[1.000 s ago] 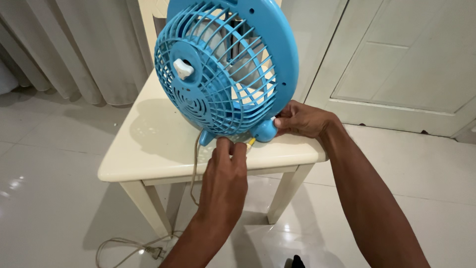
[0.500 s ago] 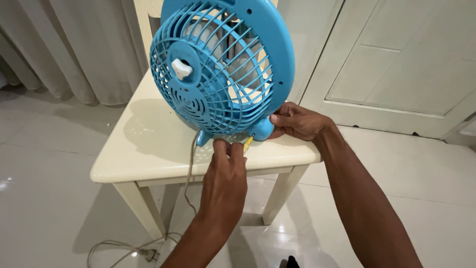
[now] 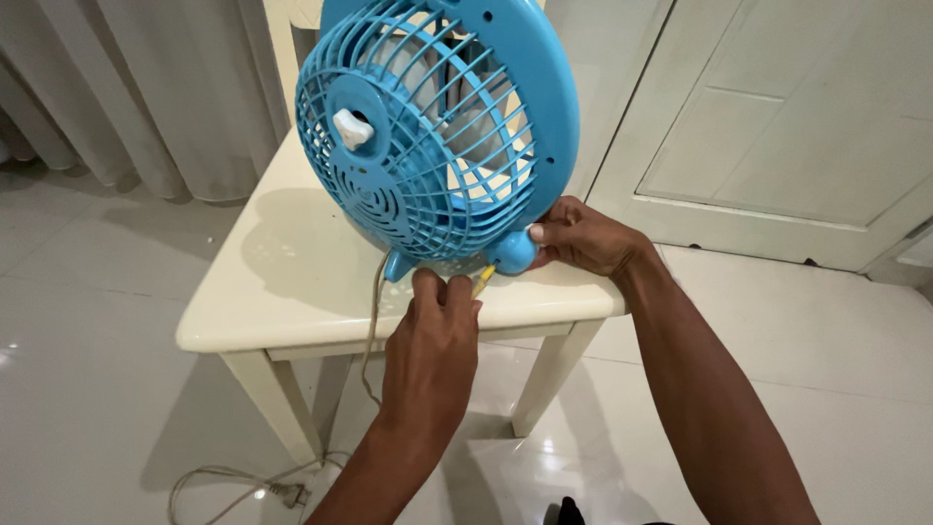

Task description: The person uses a screwdriver to loosen and tighten screws on the base of a blue cartoon-themed table fan. They rotate the fan to access different screw locations and continue adjusting the screws throughout the clip.

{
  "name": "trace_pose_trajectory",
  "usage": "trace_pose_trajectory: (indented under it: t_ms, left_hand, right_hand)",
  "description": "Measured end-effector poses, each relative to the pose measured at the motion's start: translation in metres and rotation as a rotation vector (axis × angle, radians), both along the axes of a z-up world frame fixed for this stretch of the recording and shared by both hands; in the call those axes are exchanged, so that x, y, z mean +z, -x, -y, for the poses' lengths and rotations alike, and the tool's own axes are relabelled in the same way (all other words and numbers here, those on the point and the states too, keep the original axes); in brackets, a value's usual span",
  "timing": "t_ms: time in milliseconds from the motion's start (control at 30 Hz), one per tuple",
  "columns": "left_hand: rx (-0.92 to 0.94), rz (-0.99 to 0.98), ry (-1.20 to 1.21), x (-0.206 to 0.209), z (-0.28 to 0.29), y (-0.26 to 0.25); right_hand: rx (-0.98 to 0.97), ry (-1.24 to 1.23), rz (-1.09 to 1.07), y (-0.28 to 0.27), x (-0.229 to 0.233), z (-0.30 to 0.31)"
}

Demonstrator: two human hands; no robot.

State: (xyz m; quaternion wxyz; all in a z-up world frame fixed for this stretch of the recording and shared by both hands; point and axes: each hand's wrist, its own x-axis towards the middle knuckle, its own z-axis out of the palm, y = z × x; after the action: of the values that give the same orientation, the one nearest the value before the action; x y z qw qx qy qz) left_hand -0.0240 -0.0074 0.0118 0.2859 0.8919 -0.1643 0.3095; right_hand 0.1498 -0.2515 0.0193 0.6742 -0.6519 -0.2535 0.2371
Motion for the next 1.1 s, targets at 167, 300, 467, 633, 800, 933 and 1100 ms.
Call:
trace_pose_trajectory:
  t_ms: [167,300,467,633,800,933,1100]
  left_hand:
    - [0.062,-0.012,-0.087,0.0,-0.001,-0.002]
    - [-0.003,0.056,-0.044,0.004,-0.003,-0.001]
    - [0.052,0.036,-0.093,0.009,-0.008,0.0]
    - [0.167,0.146,-0.218,0.006,-0.009,-0.001]
    - [0.225,0.163,-0.29,0.004,-0.026,-0.006]
    - [0.198,0.175,-0.327,0.003,-0.041,-0.011]
    - [0.091,0.175,-0.267,0.0,-0.049,-0.017]
  right_hand:
    - [-0.027,0.037,0.018,0.005,0.002,-0.002]
    - [-0.005,0.0,0.011,0.002,-0.003,0.0]
    - [-0.043,0.07,0.055,0.005,-0.004,0.0]
    - [-0.108,0.175,0.118,0.025,0.01,-0.012]
    - [-0.096,0.22,0.145,0.044,0.027,-0.033]
    - [-0.129,0.202,0.136,0.054,0.03,-0.043]
    - [-0.123,0.143,0.11,0.053,0.027,-0.045]
